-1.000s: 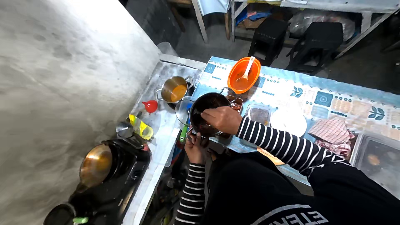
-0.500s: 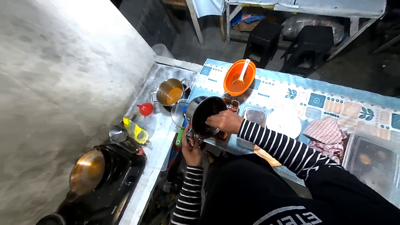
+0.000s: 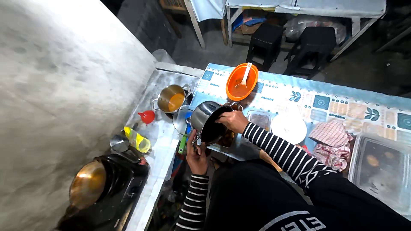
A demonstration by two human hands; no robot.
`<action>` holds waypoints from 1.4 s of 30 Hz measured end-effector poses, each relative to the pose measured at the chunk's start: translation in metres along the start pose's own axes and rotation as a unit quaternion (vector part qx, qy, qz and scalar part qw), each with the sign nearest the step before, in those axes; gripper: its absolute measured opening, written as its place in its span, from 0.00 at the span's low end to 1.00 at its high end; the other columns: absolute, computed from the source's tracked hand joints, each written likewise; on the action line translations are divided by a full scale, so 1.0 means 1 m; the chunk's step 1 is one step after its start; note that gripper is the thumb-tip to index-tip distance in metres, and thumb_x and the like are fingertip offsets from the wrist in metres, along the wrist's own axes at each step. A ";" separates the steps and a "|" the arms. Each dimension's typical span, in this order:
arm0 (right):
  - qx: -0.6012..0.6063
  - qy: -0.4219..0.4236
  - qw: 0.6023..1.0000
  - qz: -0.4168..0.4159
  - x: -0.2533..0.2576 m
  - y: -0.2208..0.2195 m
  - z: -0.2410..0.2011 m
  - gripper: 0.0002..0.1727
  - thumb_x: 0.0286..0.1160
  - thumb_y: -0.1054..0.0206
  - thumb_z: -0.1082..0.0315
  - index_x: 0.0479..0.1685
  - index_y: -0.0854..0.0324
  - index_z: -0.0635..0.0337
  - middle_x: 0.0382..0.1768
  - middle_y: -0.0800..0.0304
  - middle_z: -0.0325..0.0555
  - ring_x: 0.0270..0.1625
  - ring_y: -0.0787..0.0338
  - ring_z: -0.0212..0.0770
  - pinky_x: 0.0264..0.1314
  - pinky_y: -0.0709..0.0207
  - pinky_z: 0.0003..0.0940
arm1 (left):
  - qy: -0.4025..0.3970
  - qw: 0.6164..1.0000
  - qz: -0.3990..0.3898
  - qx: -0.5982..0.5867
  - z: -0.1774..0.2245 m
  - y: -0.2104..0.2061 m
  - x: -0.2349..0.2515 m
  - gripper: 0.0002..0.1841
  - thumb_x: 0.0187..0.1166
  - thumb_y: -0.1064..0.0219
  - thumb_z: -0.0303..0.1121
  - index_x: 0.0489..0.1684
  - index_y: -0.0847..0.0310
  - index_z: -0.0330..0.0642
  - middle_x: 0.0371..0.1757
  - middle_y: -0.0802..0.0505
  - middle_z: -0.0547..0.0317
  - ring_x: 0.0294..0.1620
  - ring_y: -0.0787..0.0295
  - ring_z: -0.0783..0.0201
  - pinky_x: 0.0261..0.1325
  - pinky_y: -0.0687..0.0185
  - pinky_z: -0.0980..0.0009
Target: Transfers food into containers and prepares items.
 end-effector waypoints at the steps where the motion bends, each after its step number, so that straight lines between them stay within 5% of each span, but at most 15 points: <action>1: 0.017 -0.015 0.999 0.024 0.000 0.005 0.002 0.10 0.80 0.32 0.67 0.47 0.04 0.48 0.46 0.03 0.41 0.45 0.04 0.41 0.48 0.09 0.46 | -0.003 1.000 -0.001 0.011 0.000 0.000 0.000 0.29 0.79 0.34 0.23 0.83 0.32 0.32 0.79 0.19 0.47 0.42 0.15 0.70 0.44 0.17 0.74; 3: 0.041 -0.048 0.996 0.065 -0.002 0.010 0.009 0.08 0.79 0.29 0.66 0.47 0.04 0.48 0.44 0.04 0.40 0.44 0.05 0.39 0.49 0.09 0.43 | -0.002 1.000 0.001 0.021 -0.001 -0.001 -0.002 0.29 0.79 0.34 0.24 0.83 0.32 0.33 0.78 0.18 0.48 0.39 0.16 0.72 0.41 0.18 0.75; 7: -0.006 -0.091 0.995 -0.027 -0.011 -0.007 0.021 0.10 0.82 0.33 0.65 0.48 0.05 0.46 0.50 0.03 0.42 0.49 0.04 0.45 0.52 0.10 0.51 | -0.010 1.000 0.003 0.020 -0.001 0.000 -0.002 0.29 0.79 0.35 0.22 0.83 0.32 0.33 0.81 0.20 0.48 0.39 0.17 0.71 0.40 0.19 0.75; 10: 0.034 -0.128 0.991 0.026 -0.016 0.001 0.027 0.08 0.78 0.29 0.67 0.48 0.04 0.49 0.46 0.04 0.42 0.47 0.04 0.42 0.54 0.10 0.48 | -0.035 0.999 0.007 0.022 0.001 -0.001 -0.003 0.29 0.78 0.35 0.21 0.82 0.32 0.30 0.80 0.21 0.46 0.34 0.21 0.73 0.36 0.23 0.76; 14: -0.003 -0.186 0.978 -0.097 -0.031 -0.014 0.034 0.12 0.83 0.35 0.65 0.54 0.06 0.47 0.51 0.04 0.43 0.53 0.05 0.47 0.57 0.13 0.56 | -0.047 0.998 0.015 0.043 0.006 -0.002 -0.006 0.27 0.79 0.36 0.22 0.80 0.31 0.27 0.80 0.21 0.43 0.37 0.20 0.74 0.39 0.22 0.77; 18: 0.095 -0.266 0.959 0.035 -0.045 0.001 0.020 0.13 0.84 0.35 0.63 0.56 0.08 0.53 0.53 0.04 0.44 0.57 0.05 0.43 0.66 0.13 0.48 | -0.062 0.996 0.021 0.065 0.007 -0.004 -0.011 0.26 0.79 0.36 0.22 0.79 0.30 0.27 0.82 0.23 0.41 0.37 0.20 0.74 0.38 0.22 0.77; 21: 0.176 -0.241 0.951 0.085 -0.052 -0.013 -0.021 0.14 0.85 0.35 0.60 0.54 0.07 0.54 0.50 0.04 0.42 0.55 0.07 0.35 0.66 0.14 0.37 | -0.075 0.993 0.027 0.083 0.008 -0.009 -0.016 0.19 0.79 0.36 0.22 0.68 0.24 0.23 0.82 0.23 0.38 0.45 0.15 0.72 0.46 0.18 0.76; 26: 0.233 -0.210 0.948 0.059 -0.072 -0.032 -0.037 0.14 0.85 0.36 0.64 0.58 0.07 0.52 0.56 0.06 0.44 0.61 0.09 0.33 0.70 0.17 0.29 | -0.080 0.990 0.049 0.107 0.002 -0.008 -0.021 0.18 0.81 0.38 0.23 0.65 0.23 0.21 0.80 0.22 0.36 0.49 0.14 0.69 0.52 0.17 0.74; 31: 0.292 -0.329 0.898 -0.011 -0.086 -0.055 -0.016 0.16 0.85 0.36 0.59 0.59 0.09 0.56 0.60 0.08 0.46 0.64 0.11 0.35 0.72 0.19 0.31 | -0.081 0.986 0.050 0.134 -0.001 -0.004 -0.023 0.22 0.81 0.39 0.24 0.73 0.27 0.23 0.80 0.22 0.35 0.55 0.13 0.65 0.57 0.16 0.73; 35: 0.360 -0.388 0.847 0.040 -0.086 -0.049 -0.014 0.14 0.83 0.31 0.57 0.57 0.08 0.53 0.58 0.05 0.40 0.61 0.09 0.30 0.68 0.16 0.29 | -0.084 0.985 0.049 0.142 0.002 -0.007 -0.026 0.21 0.82 0.40 0.25 0.70 0.26 0.21 0.80 0.22 0.33 0.71 0.16 0.58 0.73 0.20 0.67; 38: 0.314 -0.345 0.884 0.022 -0.090 -0.051 -0.020 0.15 0.84 0.34 0.58 0.60 0.08 0.50 0.60 0.05 0.39 0.64 0.10 0.30 0.73 0.19 0.30 | -0.096 0.982 0.047 0.154 0.005 -0.010 -0.027 0.19 0.81 0.41 0.24 0.65 0.23 0.19 0.78 0.21 0.31 0.76 0.18 0.52 0.77 0.22 0.63; 42: 0.096 -0.204 0.973 0.050 -0.091 -0.048 -0.016 0.14 0.80 0.36 0.71 0.55 0.06 0.52 0.53 0.03 0.43 0.61 0.07 0.42 0.71 0.16 0.38 | -0.100 0.978 0.041 0.180 0.005 -0.011 -0.029 0.17 0.81 0.40 0.24 0.62 0.21 0.20 0.78 0.20 0.34 0.77 0.19 0.52 0.77 0.22 0.64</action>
Point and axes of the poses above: each hand's wrist, its own x-axis towards the middle knuckle, its own y-axis out of the back of the hand, z = x × y, the point moved 8 cm from there along x, towards the middle knuckle
